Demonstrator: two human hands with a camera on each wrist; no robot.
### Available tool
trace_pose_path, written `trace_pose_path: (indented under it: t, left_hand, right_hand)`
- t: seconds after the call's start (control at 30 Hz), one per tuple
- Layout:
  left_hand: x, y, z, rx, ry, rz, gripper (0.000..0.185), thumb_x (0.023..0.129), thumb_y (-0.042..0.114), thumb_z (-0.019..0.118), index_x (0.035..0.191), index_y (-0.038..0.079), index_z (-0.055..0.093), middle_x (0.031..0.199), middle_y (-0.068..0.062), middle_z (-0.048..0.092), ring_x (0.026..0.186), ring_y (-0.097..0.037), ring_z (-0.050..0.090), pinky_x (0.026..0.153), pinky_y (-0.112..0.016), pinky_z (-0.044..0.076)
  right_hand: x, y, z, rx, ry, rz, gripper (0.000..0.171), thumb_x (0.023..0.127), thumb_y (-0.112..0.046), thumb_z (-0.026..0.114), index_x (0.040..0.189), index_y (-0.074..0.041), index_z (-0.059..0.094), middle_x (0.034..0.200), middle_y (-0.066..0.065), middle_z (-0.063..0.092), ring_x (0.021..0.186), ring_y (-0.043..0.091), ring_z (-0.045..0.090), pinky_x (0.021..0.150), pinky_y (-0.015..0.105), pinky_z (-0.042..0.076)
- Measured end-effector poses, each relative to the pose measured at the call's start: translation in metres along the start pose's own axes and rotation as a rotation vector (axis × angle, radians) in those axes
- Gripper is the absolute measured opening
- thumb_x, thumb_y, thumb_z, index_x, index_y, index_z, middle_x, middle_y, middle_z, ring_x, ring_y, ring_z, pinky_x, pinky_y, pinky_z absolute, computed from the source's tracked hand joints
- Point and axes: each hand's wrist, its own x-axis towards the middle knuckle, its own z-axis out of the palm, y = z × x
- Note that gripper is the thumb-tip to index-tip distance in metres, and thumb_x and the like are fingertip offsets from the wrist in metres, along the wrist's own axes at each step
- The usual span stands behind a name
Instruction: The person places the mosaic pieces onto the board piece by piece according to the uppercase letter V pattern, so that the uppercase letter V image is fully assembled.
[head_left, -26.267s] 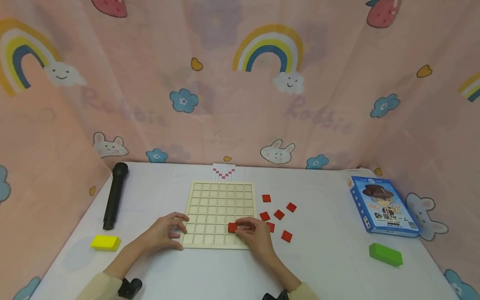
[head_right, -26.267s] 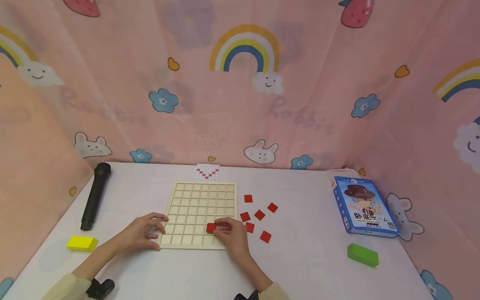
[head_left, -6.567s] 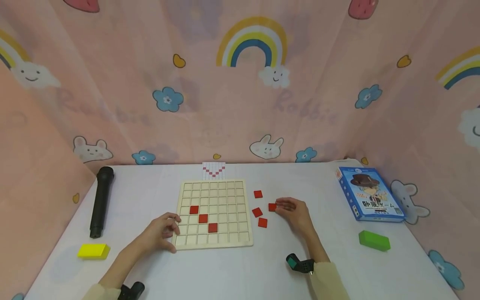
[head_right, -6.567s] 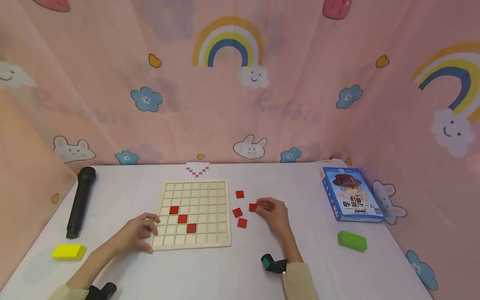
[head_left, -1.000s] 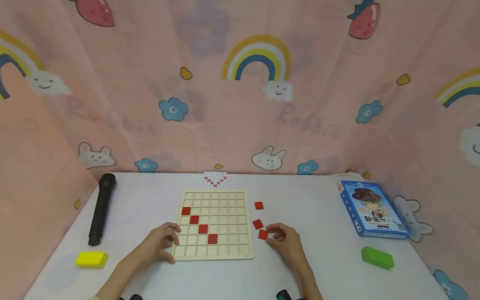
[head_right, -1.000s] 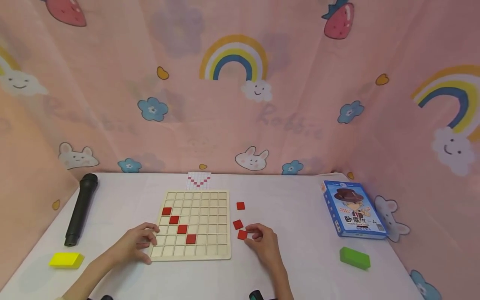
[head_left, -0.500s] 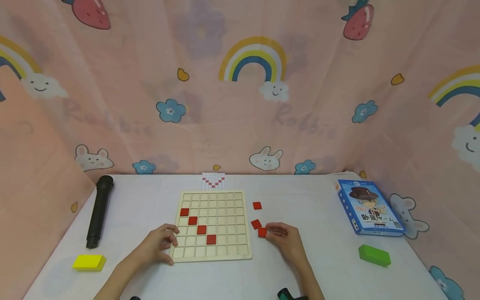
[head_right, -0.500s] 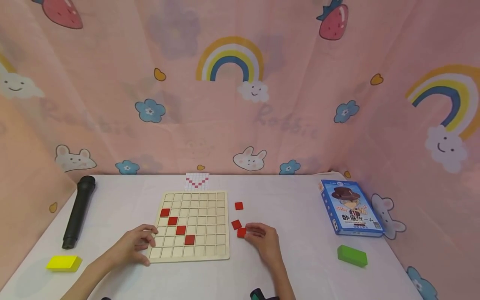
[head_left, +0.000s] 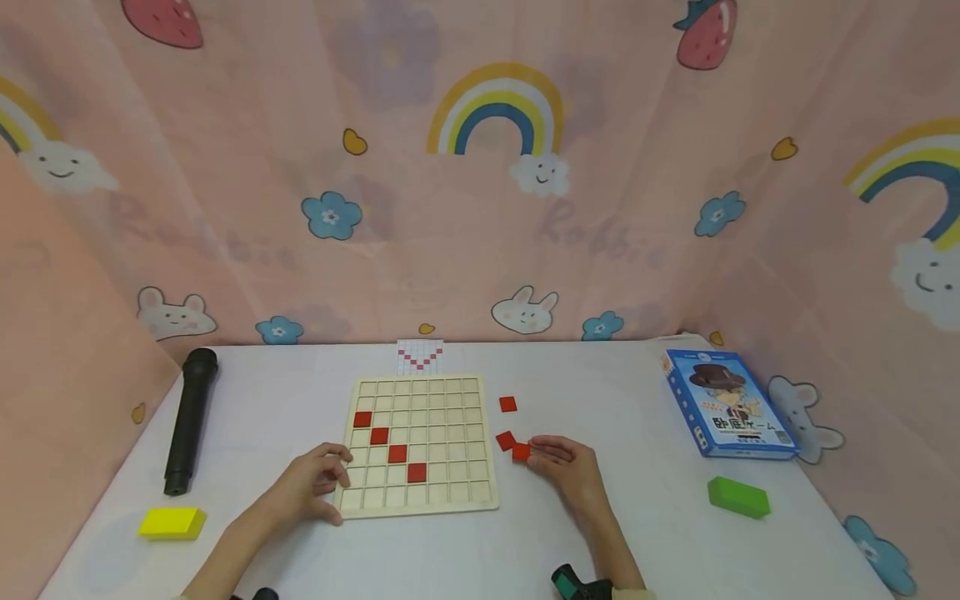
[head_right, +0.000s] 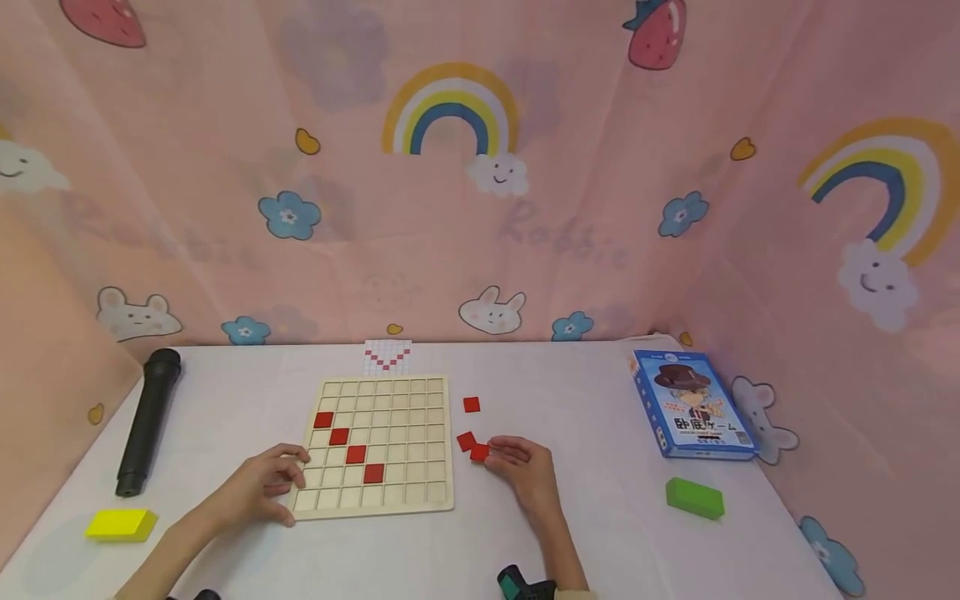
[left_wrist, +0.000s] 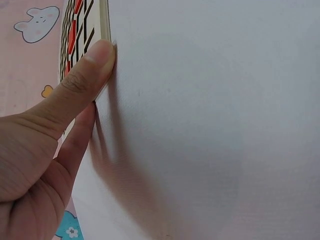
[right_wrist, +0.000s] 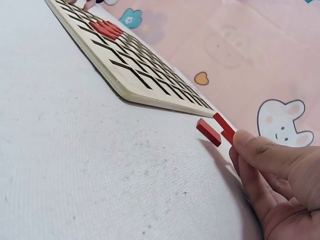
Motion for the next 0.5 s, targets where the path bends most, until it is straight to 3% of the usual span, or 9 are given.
trace_pose_path:
  t: [0.5]
  left_hand:
    - [0.0002, 0.0015, -0.0012, -0.018, -0.008, 0.006, 0.042, 0.051, 0.001, 0.089, 0.081, 0.004, 0.06, 0.121, -0.02, 0.051, 0.1, -0.032, 0.057, 0.083, -0.031, 0.057]
  right_hand:
    - [0.0008, -0.0051, 0.002, 0.063, -0.032, 0.003, 0.03, 0.079, -0.003, 0.076, 0.108, -0.001, 0.068, 0.106, 0.012, 0.07, 0.095, 0.022, 0.068, 0.082, 0.025, 0.057]
